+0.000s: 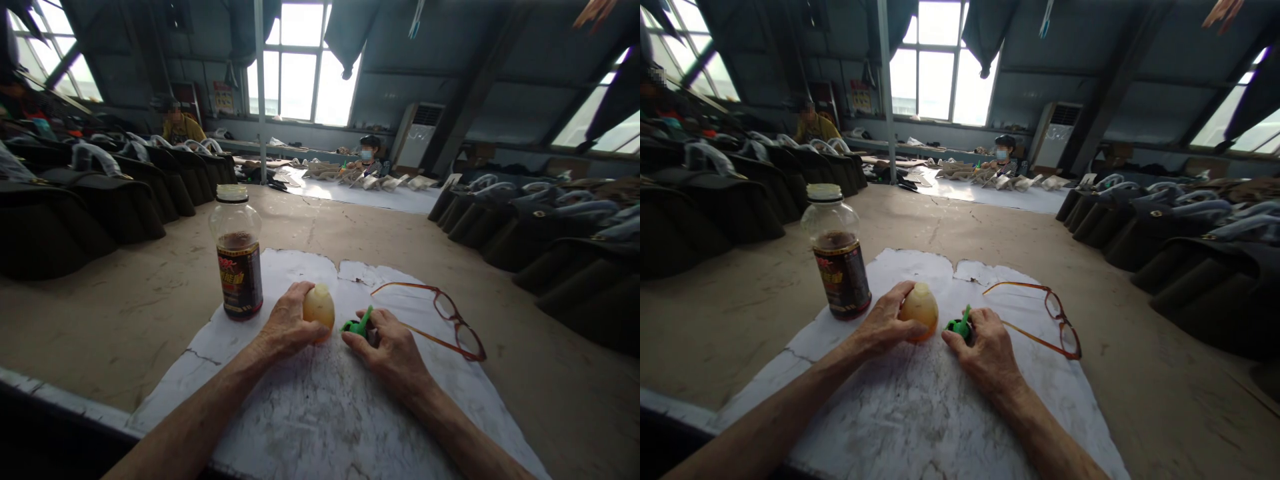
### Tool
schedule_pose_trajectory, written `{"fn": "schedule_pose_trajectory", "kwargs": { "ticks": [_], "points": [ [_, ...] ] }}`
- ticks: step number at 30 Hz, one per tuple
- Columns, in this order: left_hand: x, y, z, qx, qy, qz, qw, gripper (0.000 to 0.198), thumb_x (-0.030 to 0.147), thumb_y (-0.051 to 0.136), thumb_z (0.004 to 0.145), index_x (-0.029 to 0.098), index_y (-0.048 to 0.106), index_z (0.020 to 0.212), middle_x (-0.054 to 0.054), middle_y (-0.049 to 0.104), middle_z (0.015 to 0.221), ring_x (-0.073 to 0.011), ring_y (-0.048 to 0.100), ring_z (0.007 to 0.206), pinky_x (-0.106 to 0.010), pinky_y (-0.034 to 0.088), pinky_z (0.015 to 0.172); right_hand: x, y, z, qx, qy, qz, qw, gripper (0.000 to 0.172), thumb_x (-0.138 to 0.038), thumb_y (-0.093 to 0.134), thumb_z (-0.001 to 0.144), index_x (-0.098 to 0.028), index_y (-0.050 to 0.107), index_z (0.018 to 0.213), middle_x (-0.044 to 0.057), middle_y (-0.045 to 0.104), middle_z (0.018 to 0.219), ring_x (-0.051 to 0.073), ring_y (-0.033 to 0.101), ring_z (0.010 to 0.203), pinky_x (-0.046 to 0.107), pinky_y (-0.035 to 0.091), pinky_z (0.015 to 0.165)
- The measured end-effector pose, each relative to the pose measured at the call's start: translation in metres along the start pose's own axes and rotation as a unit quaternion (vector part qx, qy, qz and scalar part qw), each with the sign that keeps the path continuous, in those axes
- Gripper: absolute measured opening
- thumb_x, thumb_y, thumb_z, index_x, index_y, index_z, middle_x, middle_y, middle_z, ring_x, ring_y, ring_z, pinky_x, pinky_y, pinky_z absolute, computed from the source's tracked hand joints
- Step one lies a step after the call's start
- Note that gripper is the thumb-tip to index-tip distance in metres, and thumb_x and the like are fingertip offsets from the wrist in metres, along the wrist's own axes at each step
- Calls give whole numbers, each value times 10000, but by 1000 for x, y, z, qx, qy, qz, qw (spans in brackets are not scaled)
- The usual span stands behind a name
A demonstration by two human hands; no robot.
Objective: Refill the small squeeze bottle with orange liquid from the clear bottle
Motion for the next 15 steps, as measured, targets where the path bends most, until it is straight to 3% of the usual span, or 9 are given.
{"fn": "schedule_pose_trajectory", "kwargs": {
  "ticks": [4, 10, 13, 15],
  "points": [
    [-1, 1, 0, -1, -1, -4, 1000, 494, 165, 671, 510, 166, 528, 983, -17, 509, 920, -221, 488, 898, -326, 392, 807, -2, 1, -3, 15, -32, -35, 999, 279, -358, 651, 732, -149, 513, 855, 26, 509, 831, 169, 499, 783, 337, 435, 709],
    [-4, 2, 1, 2, 19, 13, 1000, 471, 212, 693, 554, 182, 548, 1001, -39, 549, 951, -243, 509, 931, -347, 417, 816, 7, 5, -5, 78, -74, -97, 989, 175, -289, 579, 757, -153, 489, 821, 32, 517, 778, 172, 510, 732, 315, 450, 644],
    [-1, 0, -8, 26, 46, 60, 997, 589, 260, 726, 560, 160, 519, 1102, -96, 541, 1060, -279, 488, 996, -400, 393, 891, 15, 4, -4, 145, -104, -122, 976, 220, -368, 514, 802, -149, 498, 823, 75, 542, 748, 217, 529, 697, 354, 462, 597],
    [1, -3, -24, 70, 74, 114, 988, 669, 306, 740, 569, 137, 473, 1159, -139, 523, 1107, -315, 466, 1027, -452, 358, 932, 21, 4, -2, 187, -127, -132, 965, 370, -497, 443, 849, -135, 514, 881, 99, 562, 765, 243, 549, 698, 384, 472, 599]
  ]
}}
Point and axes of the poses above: each hand's wrist, its own z-axis towards the middle knuckle, its own y-axis out of the palm, x = y × z, the point moved 4 cm from there along z, towards the middle knuckle
